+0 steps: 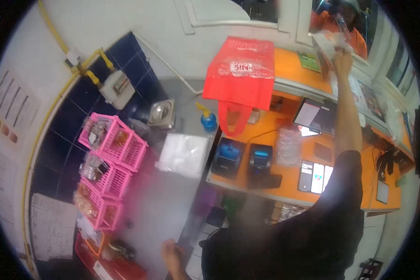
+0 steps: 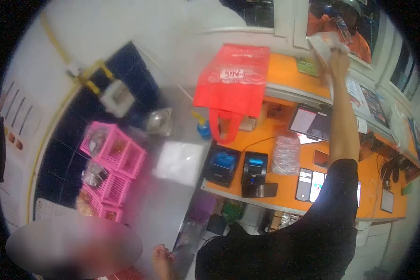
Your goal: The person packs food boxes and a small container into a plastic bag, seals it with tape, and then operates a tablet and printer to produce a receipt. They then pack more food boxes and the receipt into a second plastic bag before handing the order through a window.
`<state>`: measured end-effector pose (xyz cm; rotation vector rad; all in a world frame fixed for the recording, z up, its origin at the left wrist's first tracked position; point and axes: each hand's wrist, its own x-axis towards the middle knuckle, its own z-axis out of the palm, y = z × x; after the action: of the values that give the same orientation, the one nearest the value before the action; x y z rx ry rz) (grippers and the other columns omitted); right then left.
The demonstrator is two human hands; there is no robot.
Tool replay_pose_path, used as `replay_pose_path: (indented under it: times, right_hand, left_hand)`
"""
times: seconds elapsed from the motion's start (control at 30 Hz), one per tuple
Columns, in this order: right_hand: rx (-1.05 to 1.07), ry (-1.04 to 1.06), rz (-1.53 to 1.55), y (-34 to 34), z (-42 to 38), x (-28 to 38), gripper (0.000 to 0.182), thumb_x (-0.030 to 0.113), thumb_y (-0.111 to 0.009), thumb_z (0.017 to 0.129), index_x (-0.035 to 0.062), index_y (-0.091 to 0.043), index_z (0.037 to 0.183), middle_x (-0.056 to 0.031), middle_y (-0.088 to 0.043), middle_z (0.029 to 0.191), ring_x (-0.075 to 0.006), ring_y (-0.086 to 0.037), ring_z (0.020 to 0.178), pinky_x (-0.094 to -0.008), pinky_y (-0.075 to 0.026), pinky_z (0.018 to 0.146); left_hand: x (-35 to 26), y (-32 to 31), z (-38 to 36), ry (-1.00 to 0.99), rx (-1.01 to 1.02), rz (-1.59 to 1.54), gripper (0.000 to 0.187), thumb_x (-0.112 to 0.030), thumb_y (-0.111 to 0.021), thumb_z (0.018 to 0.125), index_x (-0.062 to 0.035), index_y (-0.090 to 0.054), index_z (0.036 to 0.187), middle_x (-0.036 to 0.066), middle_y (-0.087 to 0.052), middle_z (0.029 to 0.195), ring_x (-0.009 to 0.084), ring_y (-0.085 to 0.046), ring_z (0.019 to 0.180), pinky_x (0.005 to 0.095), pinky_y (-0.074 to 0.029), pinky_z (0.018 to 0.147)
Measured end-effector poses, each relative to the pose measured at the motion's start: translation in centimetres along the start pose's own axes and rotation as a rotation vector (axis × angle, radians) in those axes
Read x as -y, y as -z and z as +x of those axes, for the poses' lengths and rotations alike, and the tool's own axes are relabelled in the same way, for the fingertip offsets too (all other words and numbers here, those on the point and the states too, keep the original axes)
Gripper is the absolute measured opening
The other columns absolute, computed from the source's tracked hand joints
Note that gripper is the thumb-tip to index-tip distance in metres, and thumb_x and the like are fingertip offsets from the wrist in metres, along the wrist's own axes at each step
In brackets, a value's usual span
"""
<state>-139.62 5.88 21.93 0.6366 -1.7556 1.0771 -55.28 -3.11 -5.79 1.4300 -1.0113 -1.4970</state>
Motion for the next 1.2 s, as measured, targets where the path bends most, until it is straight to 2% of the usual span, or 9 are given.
replay_pose_path:
  times: [0.17, 0.27, 0.3, 0.4, 0.5, 0.57, 0.8, 1.07, 1.2]
  right_hand:
    - [-0.007, -0.300, -0.029, 1.8, -0.6, -6.0, 0.035, 0.031, -0.049, 0.088, 0.0031, -0.067, 0.102, -0.0204, -0.068, 0.096, -0.0401, -0.063, 0.093, -0.0465, -0.047, 0.080]
    - [0.210, 0.101, -0.648, 1.1, 0.1, -10.7, 0.037, 0.029, -0.052, 0.088, 0.0020, -0.063, 0.112, -0.0245, -0.065, 0.104, -0.0410, -0.061, 0.098, -0.0451, -0.045, 0.089]
    - [0.074, 0.053, -0.460, 0.8, -0.2, -11.3, 0.038, 0.030, -0.053, 0.089, 0.0026, -0.061, 0.114, -0.0254, -0.063, 0.107, -0.0402, -0.061, 0.100, -0.0451, -0.046, 0.088]
    - [-0.012, -0.302, -0.185, 2.6, -1.1, -1.8, 0.053, 0.046, -0.059, 0.086, -0.0010, -0.058, 0.111, -0.0249, -0.063, 0.104, -0.0405, -0.061, 0.094, -0.0495, -0.046, 0.081]
    - [-0.424, -0.093, -0.016, 8.6, -3.3, 9.9, 0.055, 0.044, -0.065, 0.083, -0.0017, -0.054, 0.111, -0.0190, -0.061, 0.098, -0.0356, -0.057, 0.091, -0.0431, -0.044, 0.082]
    - [-0.642, 0.592, -0.173, 12.4, -5.2, 15.6, 0.048, 0.044, -0.062, 0.088, 0.0020, -0.048, 0.106, -0.0108, -0.053, 0.096, -0.0240, -0.053, 0.087, -0.0375, -0.044, 0.078]
    - [-0.999, 0.883, 0.438, 27.7, -11.3, 37.1, 0.046, 0.068, -0.049, 0.086, 0.0231, -0.057, 0.094, 0.0032, -0.051, 0.082, -0.0197, -0.052, 0.081, -0.0423, -0.042, 0.081]
    - [-0.354, 0.953, 0.816, 32.6, -18.5, 47.4, 0.046, 0.068, -0.047, 0.083, 0.0253, -0.060, 0.095, 0.0063, -0.051, 0.083, -0.0183, -0.051, 0.082, -0.0436, -0.038, 0.084]
    - [-0.175, 0.976, 1.266, 31.2, -22.3, 53.9, 0.040, 0.059, -0.049, 0.084, 0.0214, -0.059, 0.095, 0.0038, -0.052, 0.083, -0.0184, -0.052, 0.082, -0.0419, -0.039, 0.083]
  left_hand:
    - [0.2, -1.9, -0.6, 0.036, -0.116, -0.214, 0.009, -0.013, -0.058, 0.093, -0.0059, -0.057, 0.098, 0.001, -0.052, 0.071, 0.0100, -0.051, 0.060, 0.0252, -0.045, 0.053]
    - [-2.2, -4.3, -1.7, 0.174, 0.001, -0.063, 0.007, -0.016, -0.058, 0.094, -0.0102, -0.060, 0.098, 0.000, -0.053, 0.075, 0.0112, -0.048, 0.066, 0.0256, -0.041, 0.060]
    - [-2.1, -4.9, -1.4, 0.177, 0.010, -0.059, 0.006, -0.016, -0.057, 0.094, -0.0111, -0.059, 0.096, -0.003, -0.047, 0.071, 0.0076, -0.042, 0.062, 0.0244, -0.037, 0.056]
    - [-2.7, -4.8, -1.0, 0.151, 0.139, 0.028, 0.008, -0.017, -0.058, 0.094, -0.0097, -0.059, 0.098, -0.001, -0.051, 0.074, 0.0096, -0.047, 0.066, 0.0257, -0.042, 0.059]
    - [-2.5, -4.3, -1.4, 0.048, 0.184, 0.086, 0.011, -0.018, -0.057, 0.094, -0.0075, -0.060, 0.098, 0.000, -0.054, 0.075, 0.0107, -0.048, 0.065, 0.0263, -0.043, 0.060]
    - [-3.3, -3.9, -2.0, -0.048, 0.242, 0.167, 0.014, -0.018, -0.056, 0.094, -0.0061, -0.062, 0.098, 0.001, -0.055, 0.075, 0.0102, -0.048, 0.065, 0.0257, -0.042, 0.059]
    - [0.4, 1.4, -0.9, -0.006, 0.298, 0.141, 0.020, -0.024, -0.059, 0.094, -0.0066, -0.063, 0.104, 0.004, -0.059, 0.080, 0.0122, -0.050, 0.069, 0.0277, -0.043, 0.064]
    - [1.0, 4.4, -3.1, -0.239, 0.225, 0.211, 0.018, -0.020, -0.054, 0.096, -0.0042, -0.055, 0.089, 0.001, -0.053, 0.074, 0.0119, -0.051, 0.065, 0.0276, -0.044, 0.060]
    - [2.4, 9.5, -6.4, -0.109, -0.020, 0.136, 0.020, -0.022, -0.058, 0.095, -0.0016, -0.058, 0.094, 0.002, -0.055, 0.073, 0.0102, -0.052, 0.063, 0.0261, -0.045, 0.059]
